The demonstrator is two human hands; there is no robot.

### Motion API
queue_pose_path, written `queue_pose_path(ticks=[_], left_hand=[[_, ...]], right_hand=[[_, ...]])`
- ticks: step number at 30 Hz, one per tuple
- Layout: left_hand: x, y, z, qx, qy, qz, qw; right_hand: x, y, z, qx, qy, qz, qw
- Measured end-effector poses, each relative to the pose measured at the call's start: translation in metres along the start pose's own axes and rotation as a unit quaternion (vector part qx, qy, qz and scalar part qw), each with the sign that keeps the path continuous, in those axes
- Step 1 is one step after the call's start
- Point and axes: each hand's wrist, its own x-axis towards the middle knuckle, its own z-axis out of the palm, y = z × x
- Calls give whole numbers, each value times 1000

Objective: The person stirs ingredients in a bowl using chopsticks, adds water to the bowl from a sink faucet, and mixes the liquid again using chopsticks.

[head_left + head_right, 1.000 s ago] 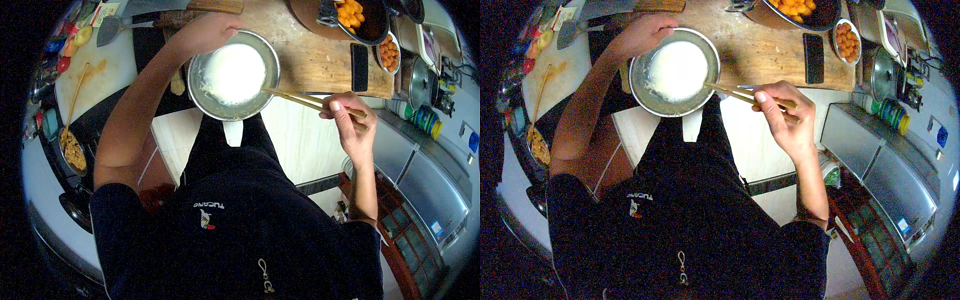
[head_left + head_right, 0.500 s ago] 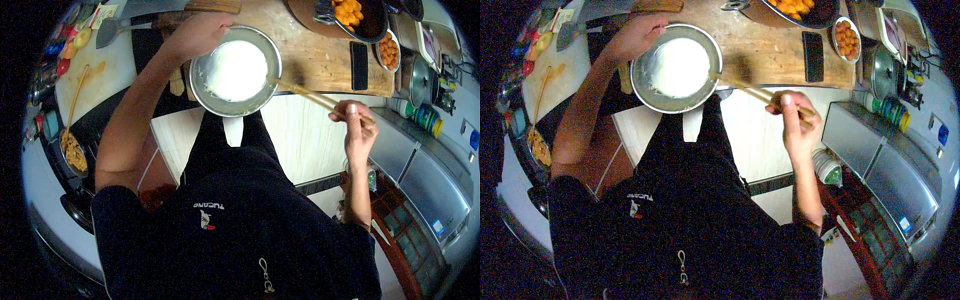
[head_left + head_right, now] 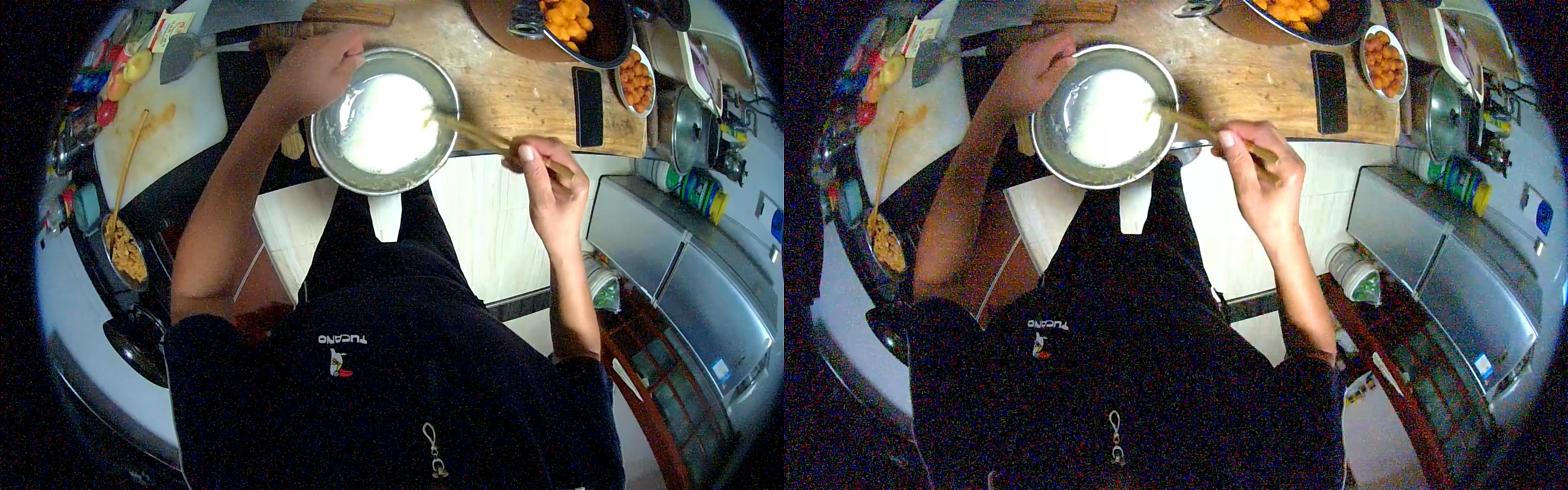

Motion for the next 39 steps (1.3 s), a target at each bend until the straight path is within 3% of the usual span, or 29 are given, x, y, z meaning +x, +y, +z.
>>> queue_pose_path(ticks=[1,5,8,12,16,20,24,27,30,34,37,39], left_hand=[[0,-1,-1,2,-4,1,1000],[-5,-10,3,-3,15,-22,1000],[-13,-9,2,-26,14,-60,998],[-21,-16,7,-42,24,-69,996],[-24,-20,6,-58,15,-69,996],[-26,-25,12,-85,12,-85,993],[-27,-28,20,-115,0,-99,988],[-28,-29,20,-131,-13,-104,986],[-31,-32,20,-140,-12,-103,985],[-35,-34,19,-141,-24,-121,982],[-43,-30,13,-259,-57,-212,940],[-53,-16,15,-315,-22,-246,917]], right_hand=[[5,1,3,-6,16,-18,1000],[15,3,9,120,-47,102,986],[25,18,-3,3,-26,37,999],[28,22,25,156,29,82,984],[30,25,17,163,-6,135,977],[31,23,23,149,85,99,980],[25,24,39,185,-37,133,973],[27,19,26,125,42,68,989],[21,29,42,149,21,35,988],[3,20,50,166,-60,78,981],[2,30,42,147,2,42,988],[6,31,35,96,61,-4,993]])
